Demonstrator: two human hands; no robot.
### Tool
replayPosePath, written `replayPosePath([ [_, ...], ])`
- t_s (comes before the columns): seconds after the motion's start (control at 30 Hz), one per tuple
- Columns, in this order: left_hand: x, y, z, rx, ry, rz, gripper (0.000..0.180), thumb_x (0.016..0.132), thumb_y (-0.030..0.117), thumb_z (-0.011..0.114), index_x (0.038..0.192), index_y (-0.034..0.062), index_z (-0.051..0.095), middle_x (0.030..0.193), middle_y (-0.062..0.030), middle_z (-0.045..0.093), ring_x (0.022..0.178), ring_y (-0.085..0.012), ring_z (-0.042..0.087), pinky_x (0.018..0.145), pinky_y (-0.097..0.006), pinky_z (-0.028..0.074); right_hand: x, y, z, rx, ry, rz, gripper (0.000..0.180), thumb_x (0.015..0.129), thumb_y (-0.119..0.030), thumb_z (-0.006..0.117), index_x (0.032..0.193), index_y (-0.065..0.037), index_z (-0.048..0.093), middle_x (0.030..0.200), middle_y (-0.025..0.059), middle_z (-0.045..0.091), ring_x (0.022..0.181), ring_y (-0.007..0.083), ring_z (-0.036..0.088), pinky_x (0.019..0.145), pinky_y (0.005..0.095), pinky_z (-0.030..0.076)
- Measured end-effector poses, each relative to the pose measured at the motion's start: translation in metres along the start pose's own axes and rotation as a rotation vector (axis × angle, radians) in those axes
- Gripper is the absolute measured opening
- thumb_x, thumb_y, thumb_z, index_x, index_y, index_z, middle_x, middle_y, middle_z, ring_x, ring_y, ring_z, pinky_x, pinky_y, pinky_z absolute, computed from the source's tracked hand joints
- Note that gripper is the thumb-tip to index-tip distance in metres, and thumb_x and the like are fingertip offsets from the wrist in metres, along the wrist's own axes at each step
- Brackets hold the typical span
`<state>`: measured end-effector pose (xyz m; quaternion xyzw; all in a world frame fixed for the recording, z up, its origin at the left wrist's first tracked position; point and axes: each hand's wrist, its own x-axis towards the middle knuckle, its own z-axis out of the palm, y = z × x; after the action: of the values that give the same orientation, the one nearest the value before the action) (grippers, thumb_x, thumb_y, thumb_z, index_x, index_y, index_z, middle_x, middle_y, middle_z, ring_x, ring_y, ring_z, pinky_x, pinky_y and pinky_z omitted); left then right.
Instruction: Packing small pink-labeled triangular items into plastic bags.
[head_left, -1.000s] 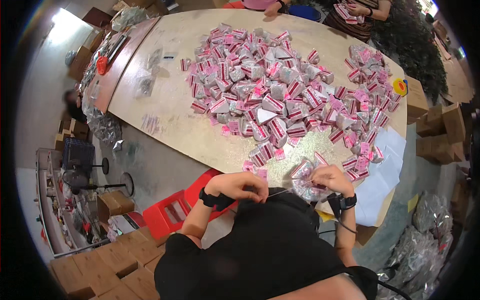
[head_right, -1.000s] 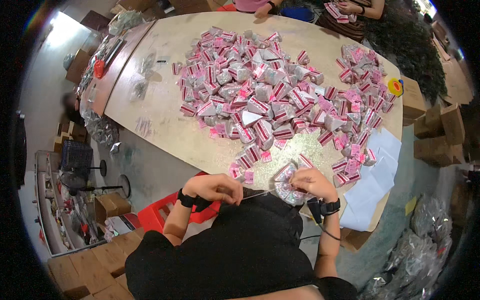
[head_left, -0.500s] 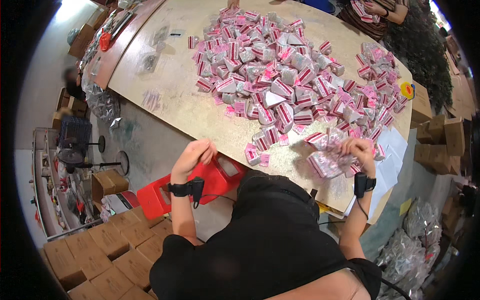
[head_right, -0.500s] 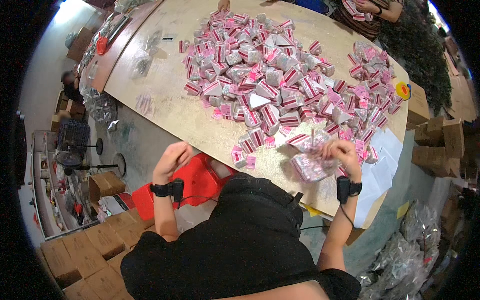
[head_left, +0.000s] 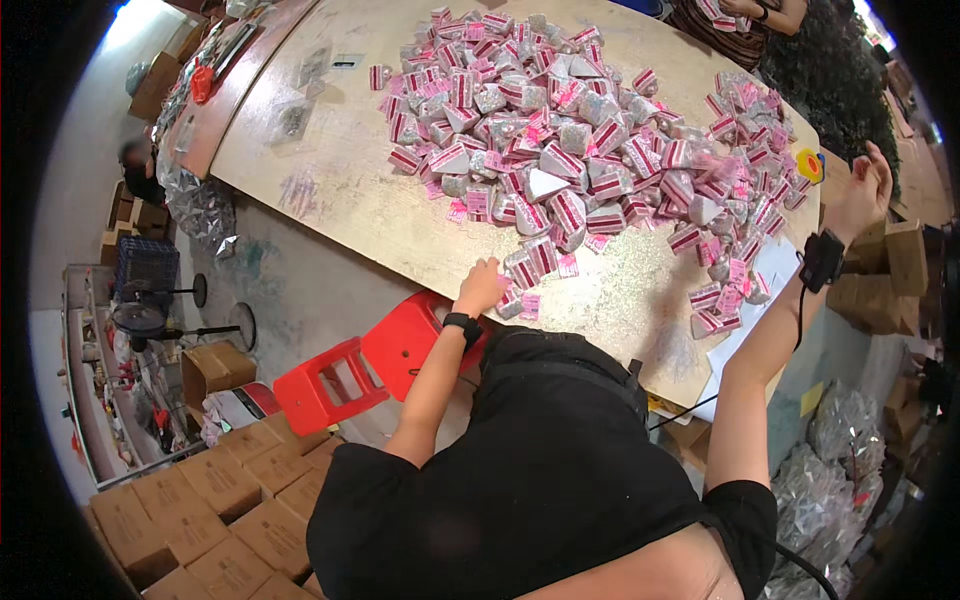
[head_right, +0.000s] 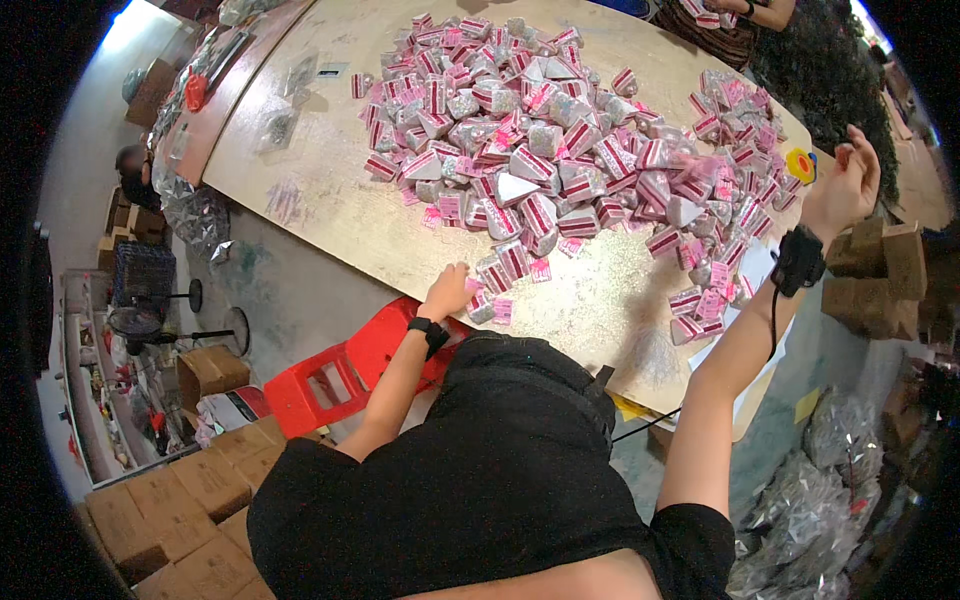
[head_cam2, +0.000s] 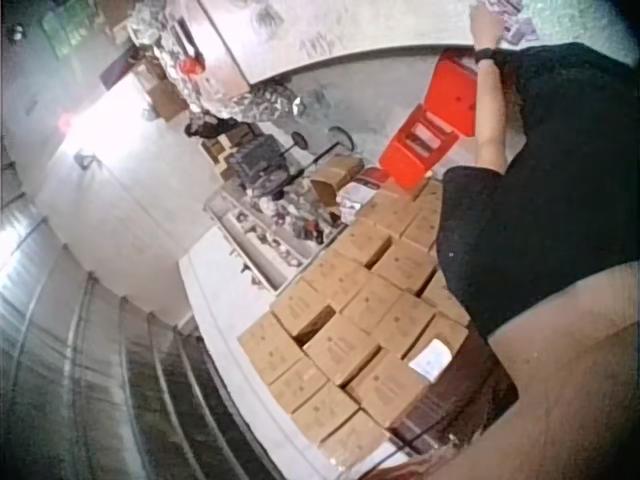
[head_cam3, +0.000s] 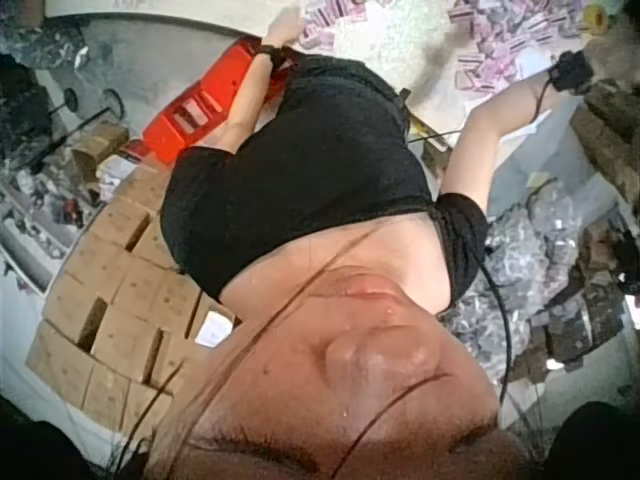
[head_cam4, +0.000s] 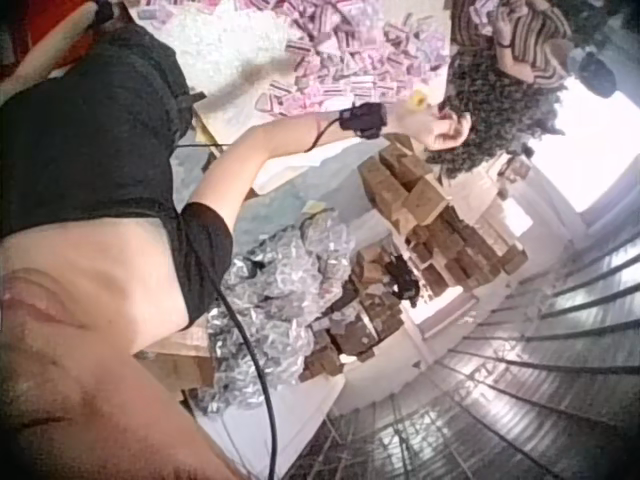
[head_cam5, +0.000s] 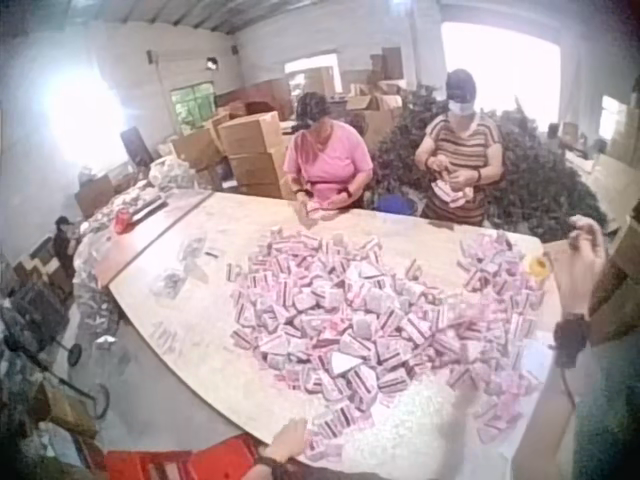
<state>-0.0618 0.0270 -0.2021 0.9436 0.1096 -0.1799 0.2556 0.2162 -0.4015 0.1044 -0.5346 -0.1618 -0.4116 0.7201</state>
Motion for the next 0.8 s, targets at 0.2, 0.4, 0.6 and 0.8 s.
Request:
replayPosePath([
  [0.2, 0.018, 0.007, 0.010, -0.020, 0.194, -0.020, 0.060, 0.068, 0.028, 0.072, 0.109, -0.0020, 0.042, 0.102, -0.0260, 0.050, 0.094, -0.0421, 0.052, 0.079, -0.046, 0.046, -0.107, -0.008, 0.005, -0.192, -0.373, 0.398, 0.022, 0.095, -0.020, 0.046, 0.091, -0.002, 0.058, 0.074, 0.0005, 0.053, 0.068, 0.0069, 0.048, 0.062, 0.0198, 0.038],
  [0.4, 0.043, 0.015, 0.015, -0.115, 0.110, -0.057, 0.058, 0.070, 0.030, 0.069, 0.112, -0.0029, 0.046, 0.102, -0.0283, 0.049, 0.095, -0.0434, 0.052, 0.080, -0.045, 0.046, -0.253, 0.014, -0.026, -0.291, -0.617, 0.946, 0.025, 0.092, -0.024, 0.050, 0.087, -0.001, 0.058, 0.073, 0.0015, 0.056, 0.065, 0.0081, 0.050, 0.061, 0.0219, 0.040],
  [0.6, 0.036, 0.013, -0.007, -0.573, 0.195, -0.192, 0.047, 0.076, 0.031, 0.067, 0.105, -0.0037, 0.055, 0.100, -0.0218, 0.058, 0.084, -0.0334, 0.061, 0.068, -0.037, 0.050, -0.344, 0.012, -0.030, -0.151, -0.817, 1.436, 0.025, 0.092, -0.026, 0.049, 0.099, -0.004, 0.058, 0.082, 0.0020, 0.060, 0.072, 0.0086, 0.056, 0.065, 0.0226, 0.045],
  [0.8, 0.001, 0.093, -0.061, -1.509, -0.322, -0.181, 0.039, 0.093, 0.028, 0.046, 0.120, -0.0005, 0.045, 0.108, -0.0131, 0.058, 0.091, -0.0213, 0.061, 0.077, -0.033, 0.052, -0.367, 0.002, 0.023, -0.089, -0.897, 1.118, 0.050, 0.086, -0.023, 0.060, 0.128, -0.005, 0.039, 0.100, 0.0088, 0.058, 0.083, 0.0112, 0.056, 0.069, 0.0249, 0.047],
])
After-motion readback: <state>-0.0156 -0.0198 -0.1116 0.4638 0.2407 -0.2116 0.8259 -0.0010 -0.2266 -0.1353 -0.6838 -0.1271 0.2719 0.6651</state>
